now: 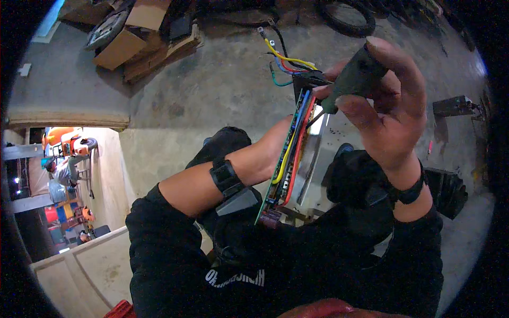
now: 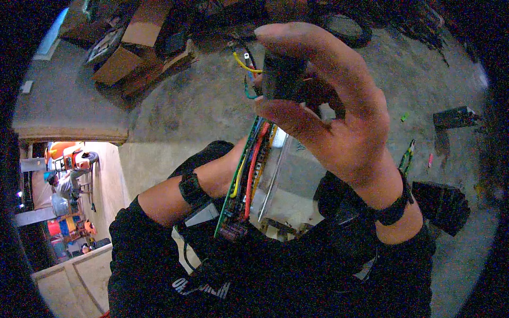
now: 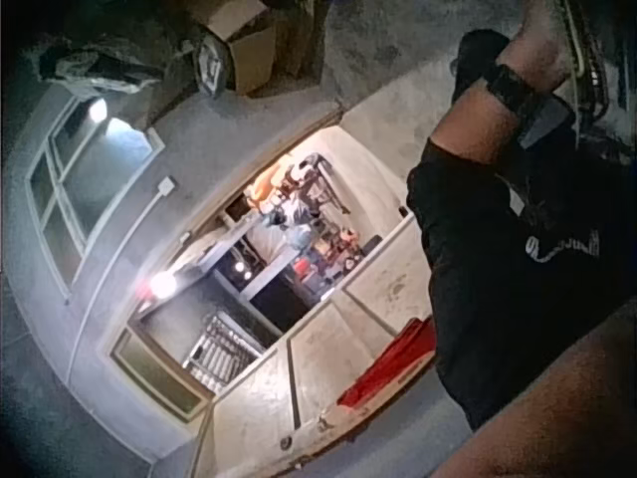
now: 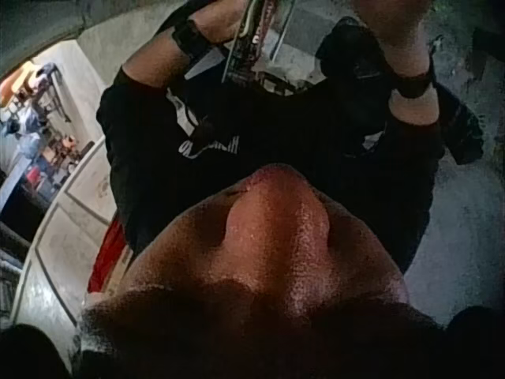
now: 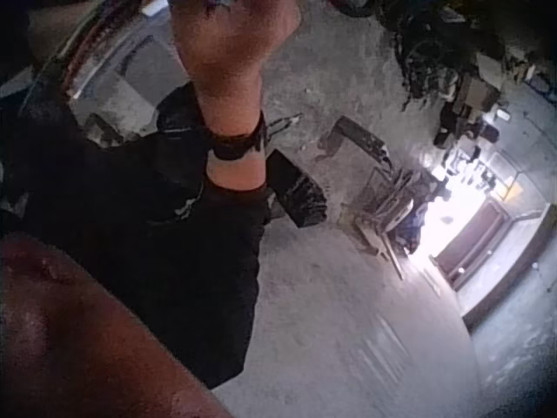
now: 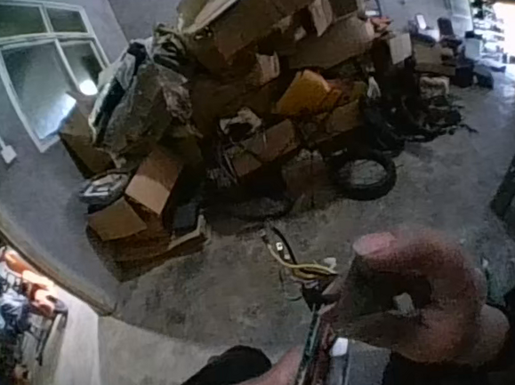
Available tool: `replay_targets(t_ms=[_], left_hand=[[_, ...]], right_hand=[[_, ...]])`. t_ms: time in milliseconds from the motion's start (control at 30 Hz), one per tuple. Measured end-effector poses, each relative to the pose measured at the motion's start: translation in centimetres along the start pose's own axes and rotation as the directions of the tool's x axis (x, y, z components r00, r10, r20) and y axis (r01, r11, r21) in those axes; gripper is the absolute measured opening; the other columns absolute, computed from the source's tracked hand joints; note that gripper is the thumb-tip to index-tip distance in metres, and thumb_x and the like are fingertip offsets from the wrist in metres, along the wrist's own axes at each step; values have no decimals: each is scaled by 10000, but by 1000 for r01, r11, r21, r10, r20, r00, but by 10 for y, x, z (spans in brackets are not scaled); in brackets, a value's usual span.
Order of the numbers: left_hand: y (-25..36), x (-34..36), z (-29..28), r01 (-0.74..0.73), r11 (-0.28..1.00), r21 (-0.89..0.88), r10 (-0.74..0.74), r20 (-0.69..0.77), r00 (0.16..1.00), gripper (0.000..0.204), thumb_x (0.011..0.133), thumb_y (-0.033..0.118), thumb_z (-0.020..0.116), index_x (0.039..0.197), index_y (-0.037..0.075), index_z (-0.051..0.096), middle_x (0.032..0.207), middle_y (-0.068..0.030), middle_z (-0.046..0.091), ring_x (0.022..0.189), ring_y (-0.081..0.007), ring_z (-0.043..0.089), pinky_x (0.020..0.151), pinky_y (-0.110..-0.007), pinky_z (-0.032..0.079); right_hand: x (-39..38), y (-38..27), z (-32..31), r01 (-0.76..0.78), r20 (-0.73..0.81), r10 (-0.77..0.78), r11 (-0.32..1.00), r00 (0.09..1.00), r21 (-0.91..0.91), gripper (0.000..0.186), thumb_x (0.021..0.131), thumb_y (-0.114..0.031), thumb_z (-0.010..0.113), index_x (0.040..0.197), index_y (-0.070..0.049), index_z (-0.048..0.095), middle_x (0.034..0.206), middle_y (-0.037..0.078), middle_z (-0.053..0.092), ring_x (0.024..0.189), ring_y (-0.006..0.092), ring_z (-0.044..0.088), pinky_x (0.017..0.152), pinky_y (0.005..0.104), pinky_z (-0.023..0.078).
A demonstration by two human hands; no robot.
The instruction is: Using a screwdriver to repair an electronic motor controller.
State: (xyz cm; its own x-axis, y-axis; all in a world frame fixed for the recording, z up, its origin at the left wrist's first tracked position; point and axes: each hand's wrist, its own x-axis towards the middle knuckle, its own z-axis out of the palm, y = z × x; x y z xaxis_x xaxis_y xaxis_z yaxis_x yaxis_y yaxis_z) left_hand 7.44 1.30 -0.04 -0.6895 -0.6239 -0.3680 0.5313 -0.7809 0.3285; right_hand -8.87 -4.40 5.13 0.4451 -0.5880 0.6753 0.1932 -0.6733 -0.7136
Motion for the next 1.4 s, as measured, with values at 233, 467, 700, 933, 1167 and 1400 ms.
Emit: replay_targets(t_ms=[233,467,700,933,1167,1400], left_hand=[[-11,11,-8,17,999,-28,-20,-106,994,481,933,442,448,1222,59,481,1138,-94,599,982,-219,628,835,-388,532],[-12,10,-9,61,998,6,-60,-144,988,423,955,376,390,1191,42,496,1003,-128,646,834,-221,671,683,-358,580],[-11,4,6,66,996,57,-62,-70,996,467,956,371,392,1220,-4,477,1128,-164,601,994,-264,624,875,-416,513],[-13,0,17,47,996,79,-38,-105,994,435,946,338,441,1223,6,485,1148,-137,597,1014,-251,612,899,-411,495],[-12,-4,24,10,990,137,5,-110,994,421,941,300,461,1254,21,438,1148,-117,589,991,-237,617,880,-412,502],[-10,-5,7,59,991,118,-47,-101,994,466,937,367,460,1276,53,401,1181,-135,558,1029,-250,598,857,-434,511]], right_hand=[[1,-10,8,140,-35,-162,927,986,-348,624,660,6,781,1205,43,479,1112,180,602,846,232,661,693,317,569],[-4,-22,8,126,34,-133,791,991,-598,554,653,-59,793,1149,18,559,1121,177,612,812,181,664,667,264,550],[1,-3,-1,103,16,-103,963,995,-249,509,870,-133,600,1319,-41,379,1242,193,537,1112,258,568,920,377,460],[-4,-2,-13,-147,129,112,941,985,304,496,858,-45,596,1299,-40,369,1223,218,537,987,317,627,834,400,519],[-6,0,-14,80,95,-89,993,992,92,614,695,11,753,1220,-51,440,1033,192,589,852,266,650,755,374,546],[-1,-2,0,267,46,-264,930,963,-252,623,638,-74,818,1168,-65,491,950,121,601,803,209,608,672,288,496]])
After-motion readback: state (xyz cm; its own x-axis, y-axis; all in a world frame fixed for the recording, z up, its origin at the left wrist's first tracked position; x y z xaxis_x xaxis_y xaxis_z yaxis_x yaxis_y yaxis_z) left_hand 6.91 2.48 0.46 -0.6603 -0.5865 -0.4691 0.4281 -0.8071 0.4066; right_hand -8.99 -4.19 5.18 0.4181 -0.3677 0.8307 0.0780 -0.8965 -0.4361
